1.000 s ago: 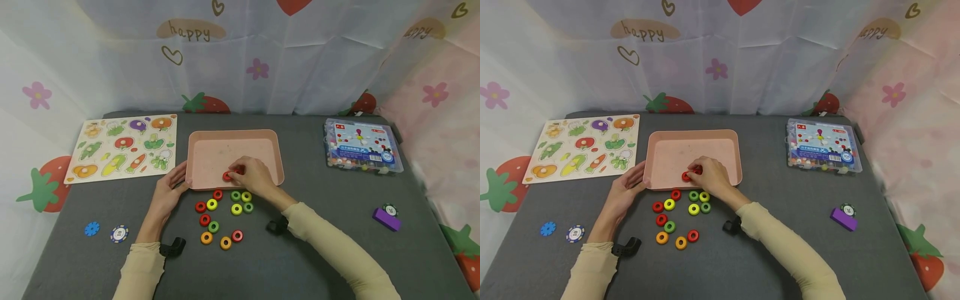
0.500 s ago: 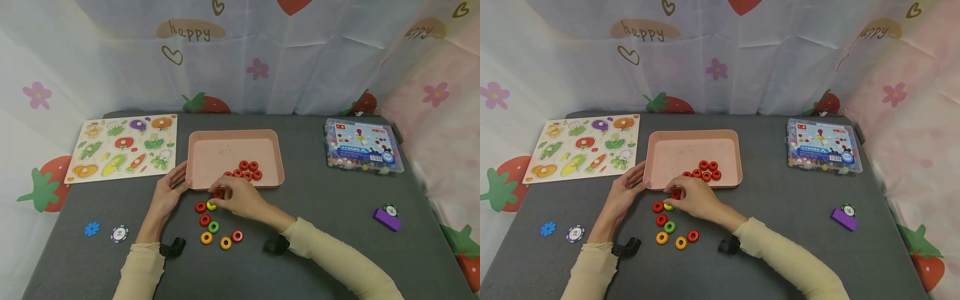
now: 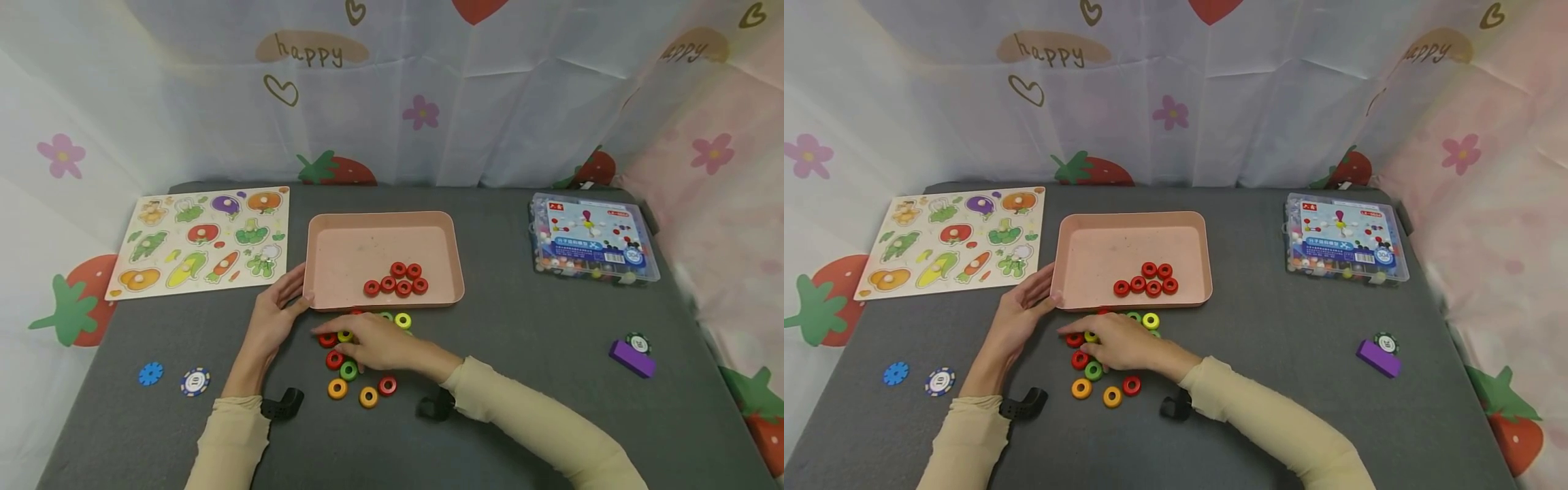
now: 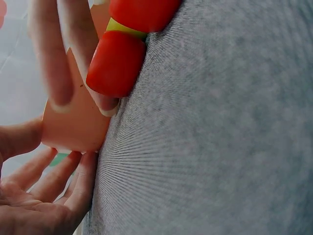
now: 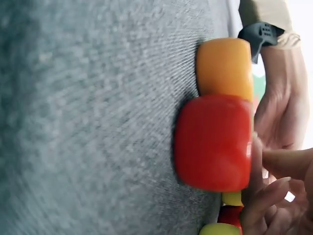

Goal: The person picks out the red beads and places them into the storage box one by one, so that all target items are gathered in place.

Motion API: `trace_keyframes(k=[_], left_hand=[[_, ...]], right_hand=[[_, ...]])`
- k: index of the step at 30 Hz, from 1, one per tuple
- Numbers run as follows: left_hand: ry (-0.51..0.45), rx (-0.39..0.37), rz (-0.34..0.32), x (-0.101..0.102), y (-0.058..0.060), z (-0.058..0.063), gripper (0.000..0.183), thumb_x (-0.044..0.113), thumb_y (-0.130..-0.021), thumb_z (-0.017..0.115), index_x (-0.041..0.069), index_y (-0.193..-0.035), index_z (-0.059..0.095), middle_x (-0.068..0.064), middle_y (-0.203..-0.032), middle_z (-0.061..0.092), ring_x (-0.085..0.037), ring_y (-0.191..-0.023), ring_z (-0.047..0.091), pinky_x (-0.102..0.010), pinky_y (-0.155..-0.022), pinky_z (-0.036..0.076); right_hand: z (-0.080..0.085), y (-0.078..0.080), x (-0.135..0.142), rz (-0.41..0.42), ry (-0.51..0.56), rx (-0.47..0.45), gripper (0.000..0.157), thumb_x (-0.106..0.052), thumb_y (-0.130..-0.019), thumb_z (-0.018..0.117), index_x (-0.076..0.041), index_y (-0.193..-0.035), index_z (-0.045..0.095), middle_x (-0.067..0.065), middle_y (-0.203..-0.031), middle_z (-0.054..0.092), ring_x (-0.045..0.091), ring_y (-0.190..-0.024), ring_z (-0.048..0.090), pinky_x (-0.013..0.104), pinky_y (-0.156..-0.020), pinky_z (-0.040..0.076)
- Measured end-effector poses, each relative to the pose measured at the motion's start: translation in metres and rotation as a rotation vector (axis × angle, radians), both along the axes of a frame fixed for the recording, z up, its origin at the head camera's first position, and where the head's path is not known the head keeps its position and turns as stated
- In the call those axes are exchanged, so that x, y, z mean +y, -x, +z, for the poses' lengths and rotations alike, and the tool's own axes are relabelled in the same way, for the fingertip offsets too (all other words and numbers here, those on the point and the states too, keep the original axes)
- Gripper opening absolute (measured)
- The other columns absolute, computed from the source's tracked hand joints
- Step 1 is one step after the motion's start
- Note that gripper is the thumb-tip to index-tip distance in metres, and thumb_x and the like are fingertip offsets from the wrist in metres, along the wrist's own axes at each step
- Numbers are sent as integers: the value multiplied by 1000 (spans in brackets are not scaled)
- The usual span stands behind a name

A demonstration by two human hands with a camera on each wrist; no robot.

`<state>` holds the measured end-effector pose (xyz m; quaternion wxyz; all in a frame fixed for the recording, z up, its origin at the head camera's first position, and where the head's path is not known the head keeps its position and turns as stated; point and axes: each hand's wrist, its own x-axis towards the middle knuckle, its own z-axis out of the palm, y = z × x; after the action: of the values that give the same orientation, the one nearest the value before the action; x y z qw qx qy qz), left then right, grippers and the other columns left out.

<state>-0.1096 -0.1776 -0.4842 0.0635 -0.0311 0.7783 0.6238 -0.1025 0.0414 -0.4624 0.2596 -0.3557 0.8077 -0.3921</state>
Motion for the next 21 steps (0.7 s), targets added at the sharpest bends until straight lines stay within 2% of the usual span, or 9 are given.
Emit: trace_keyframes(k=[1, 4, 8, 11, 13, 16, 19, 21], left_hand=[[0, -2, 1, 0, 0, 0, 60, 12, -98, 64, 13, -154, 41, -10, -152, 49, -25, -141, 45, -48, -114, 35], [-4, -8, 0, 0, 0, 0, 60, 12, -99, 64, 13, -154, 41, -9, -152, 49, -25, -141, 45, -48, -114, 35], [-7, -11, -1, 0, 0, 0, 59, 12, -99, 64, 13, -154, 42, -9, -152, 49, -25, -140, 45, -48, -113, 35], [-5, -9, 0, 0, 0, 1, 59, 12, -99, 64, 13, -154, 42, -9, -152, 49, -25, -140, 45, -48, -113, 35], [-3, -6, 0, 0, 0, 1, 59, 12, -99, 64, 13, -154, 42, -9, -152, 49, -25, -140, 46, -48, -114, 35], [-3, -4, 0, 0, 0, 2, 59, 11, -99, 64, 13, -153, 42, -9, -152, 49, -24, -140, 46, -47, -114, 35], [-1, -3, -3, 0, 0, 2, 59, 12, -99, 64, 13, -153, 42, -9, -151, 49, -24, -140, 46, -47, -114, 35], [2, -4, -5, -1, 0, 2, 59, 12, -99, 64, 13, -154, 42, -9, -151, 49, -24, -139, 46, -47, -114, 35]], right_hand=[[0, 0, -1, 0, -4, -1, 40, -11, -101, 60, -22, -140, 60, 0, -133, 62, 9, -48, 62, 21, -56, 52], [-1, 0, -3, -5, -21, 13, 35, -9, -99, 63, -19, -132, 67, 0, -127, 63, 7, -49, 62, 21, -55, 52], [-4, -1, -6, -11, -64, 117, 30, -17, -93, 73, -20, -123, 73, -6, -115, 66, 2, -74, 63, 18, -71, 51], [-6, -2, -8, -13, -77, 177, 28, -21, -90, 77, -20, -118, 74, -7, -112, 67, 3, -92, 58, 19, -82, 47], [-6, -2, -9, -14, -67, 176, 27, -22, -90, 77, -20, -117, 74, -8, -110, 67, 4, -88, 59, 19, -81, 47], [-5, -1, -10, -22, -9, 149, 28, -24, -91, 76, -18, -117, 73, -8, -108, 66, 3, -73, 59, 17, -71, 48], [-1, 3, -9, -66, 100, 87, 30, -23, -90, 77, -15, -119, 72, -5, -105, 65, 6, -62, 58, 18, -62, 49], [3, 7, -8, -117, 182, 41, 31, -22, -89, 78, -12, -118, 72, -3, -104, 66, 9, -64, 60, 20, -60, 49]])
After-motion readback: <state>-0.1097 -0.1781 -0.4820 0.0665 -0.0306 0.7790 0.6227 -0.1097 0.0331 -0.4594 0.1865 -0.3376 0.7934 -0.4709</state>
